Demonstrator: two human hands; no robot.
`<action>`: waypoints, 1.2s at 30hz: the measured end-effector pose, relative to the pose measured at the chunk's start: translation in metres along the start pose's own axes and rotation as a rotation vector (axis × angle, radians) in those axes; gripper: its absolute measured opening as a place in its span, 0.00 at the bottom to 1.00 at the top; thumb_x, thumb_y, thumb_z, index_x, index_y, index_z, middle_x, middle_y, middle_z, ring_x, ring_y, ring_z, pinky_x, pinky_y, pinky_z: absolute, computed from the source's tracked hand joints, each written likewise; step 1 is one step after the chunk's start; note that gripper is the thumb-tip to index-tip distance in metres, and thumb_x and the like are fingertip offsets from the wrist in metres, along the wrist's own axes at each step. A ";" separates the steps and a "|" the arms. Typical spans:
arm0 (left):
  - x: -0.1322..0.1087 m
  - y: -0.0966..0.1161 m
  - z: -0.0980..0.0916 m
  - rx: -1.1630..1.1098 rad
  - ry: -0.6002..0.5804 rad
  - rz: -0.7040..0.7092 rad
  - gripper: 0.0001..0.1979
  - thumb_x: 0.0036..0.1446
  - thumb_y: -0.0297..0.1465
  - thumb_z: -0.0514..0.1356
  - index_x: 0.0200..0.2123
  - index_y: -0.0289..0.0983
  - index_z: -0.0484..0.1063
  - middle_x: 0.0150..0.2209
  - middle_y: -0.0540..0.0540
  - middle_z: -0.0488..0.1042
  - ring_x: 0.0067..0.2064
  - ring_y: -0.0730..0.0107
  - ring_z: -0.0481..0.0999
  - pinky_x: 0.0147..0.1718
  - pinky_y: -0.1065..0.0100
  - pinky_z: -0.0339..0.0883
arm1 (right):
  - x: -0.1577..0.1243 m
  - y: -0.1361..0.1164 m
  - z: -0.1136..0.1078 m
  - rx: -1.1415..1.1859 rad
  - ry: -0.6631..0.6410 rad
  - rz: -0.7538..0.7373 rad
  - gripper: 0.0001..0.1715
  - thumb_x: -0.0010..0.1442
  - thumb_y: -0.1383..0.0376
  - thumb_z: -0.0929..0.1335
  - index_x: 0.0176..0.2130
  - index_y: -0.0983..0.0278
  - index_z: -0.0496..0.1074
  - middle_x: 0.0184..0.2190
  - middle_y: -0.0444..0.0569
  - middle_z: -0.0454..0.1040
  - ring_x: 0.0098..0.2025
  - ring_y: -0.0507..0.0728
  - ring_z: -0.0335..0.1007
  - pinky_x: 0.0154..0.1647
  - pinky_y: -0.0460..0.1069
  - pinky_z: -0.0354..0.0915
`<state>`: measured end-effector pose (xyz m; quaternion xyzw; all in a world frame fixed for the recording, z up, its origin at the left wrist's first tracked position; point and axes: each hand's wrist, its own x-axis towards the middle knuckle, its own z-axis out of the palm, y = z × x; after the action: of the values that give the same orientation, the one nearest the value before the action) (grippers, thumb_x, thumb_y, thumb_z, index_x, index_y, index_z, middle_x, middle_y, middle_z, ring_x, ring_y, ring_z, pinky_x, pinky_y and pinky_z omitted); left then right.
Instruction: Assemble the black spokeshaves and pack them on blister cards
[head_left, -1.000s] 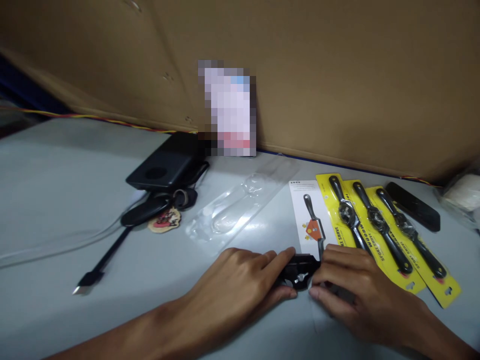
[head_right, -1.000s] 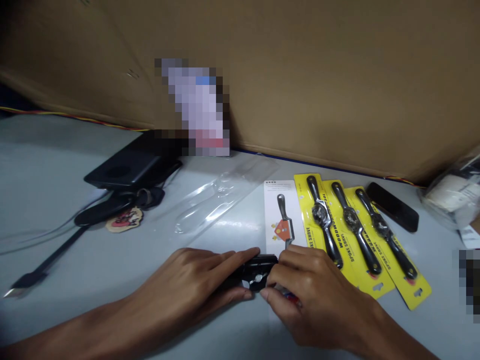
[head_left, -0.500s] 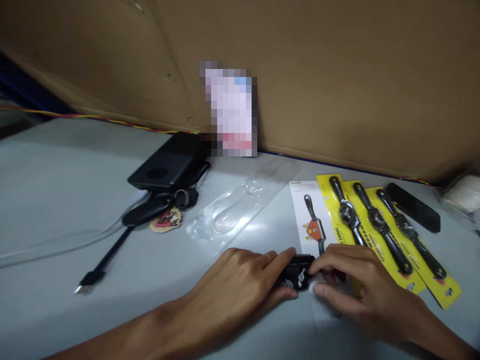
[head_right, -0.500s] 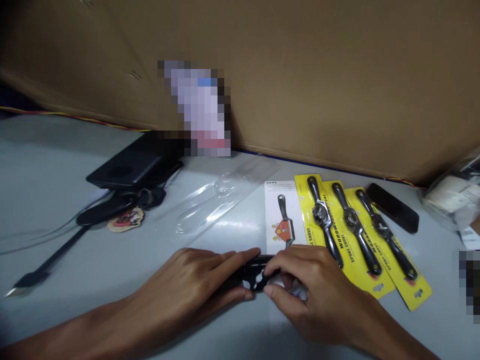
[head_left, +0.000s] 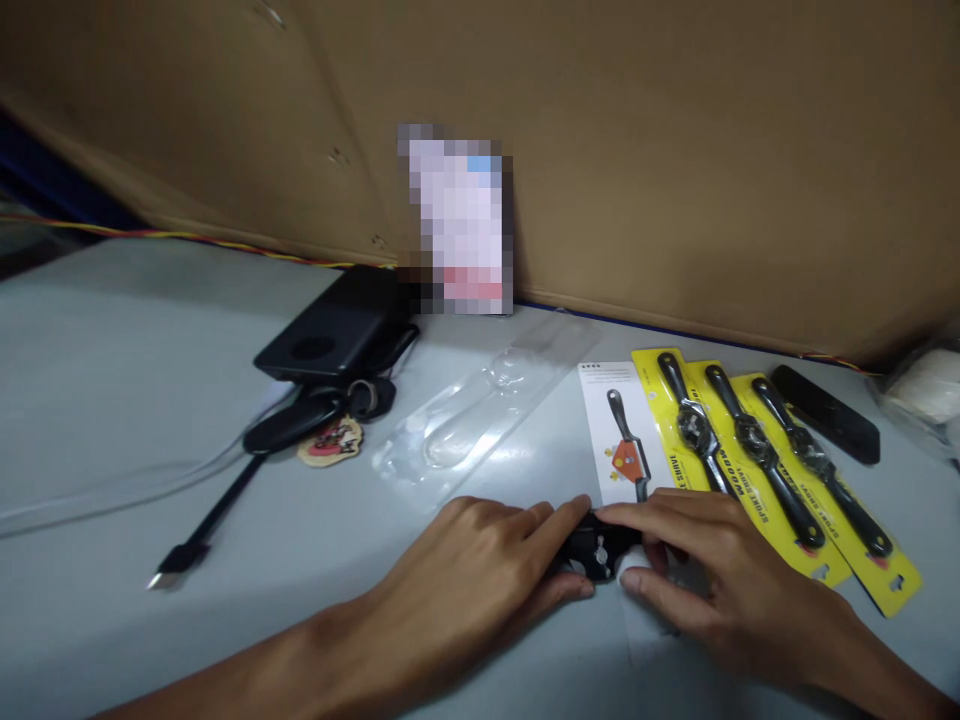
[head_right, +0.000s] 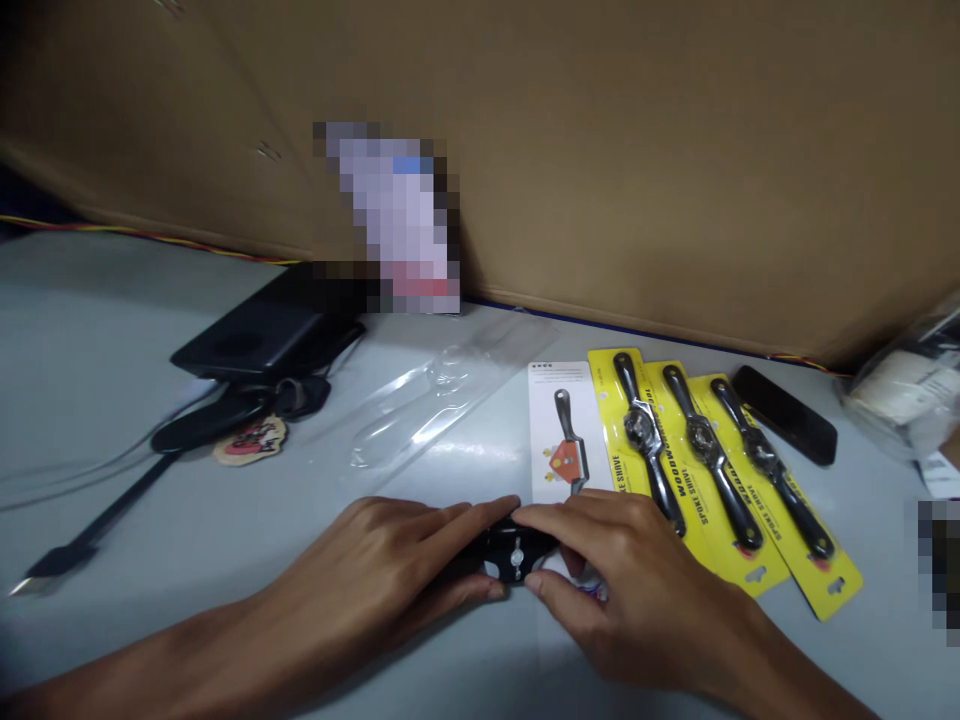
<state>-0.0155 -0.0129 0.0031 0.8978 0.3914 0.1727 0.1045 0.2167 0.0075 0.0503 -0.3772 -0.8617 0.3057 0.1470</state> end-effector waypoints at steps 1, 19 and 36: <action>0.000 0.000 0.000 -0.001 0.000 0.000 0.21 0.72 0.45 0.45 0.54 0.37 0.65 0.31 0.49 0.80 0.25 0.67 0.79 0.21 0.67 0.62 | 0.000 0.000 0.000 -0.007 -0.007 -0.005 0.11 0.62 0.67 0.68 0.46 0.61 0.75 0.32 0.44 0.74 0.34 0.53 0.69 0.37 0.49 0.64; 0.002 0.001 -0.001 0.002 0.027 0.006 0.23 0.72 0.46 0.41 0.52 0.37 0.65 0.31 0.49 0.81 0.24 0.64 0.80 0.19 0.65 0.63 | 0.000 0.008 0.023 -0.201 0.192 -0.184 0.12 0.69 0.58 0.65 0.41 0.63 0.74 0.31 0.47 0.77 0.33 0.54 0.73 0.37 0.50 0.67; 0.002 0.001 0.002 0.012 0.066 0.006 0.22 0.72 0.46 0.42 0.51 0.37 0.64 0.29 0.52 0.79 0.23 0.65 0.79 0.19 0.66 0.62 | 0.004 0.000 0.035 -0.370 0.283 -0.224 0.21 0.73 0.60 0.59 0.30 0.64 0.66 0.23 0.43 0.70 0.25 0.52 0.66 0.28 0.49 0.58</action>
<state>-0.0125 -0.0119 0.0016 0.8934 0.3930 0.2002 0.0857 0.1967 -0.0041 0.0231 -0.3390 -0.9102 0.0687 0.2275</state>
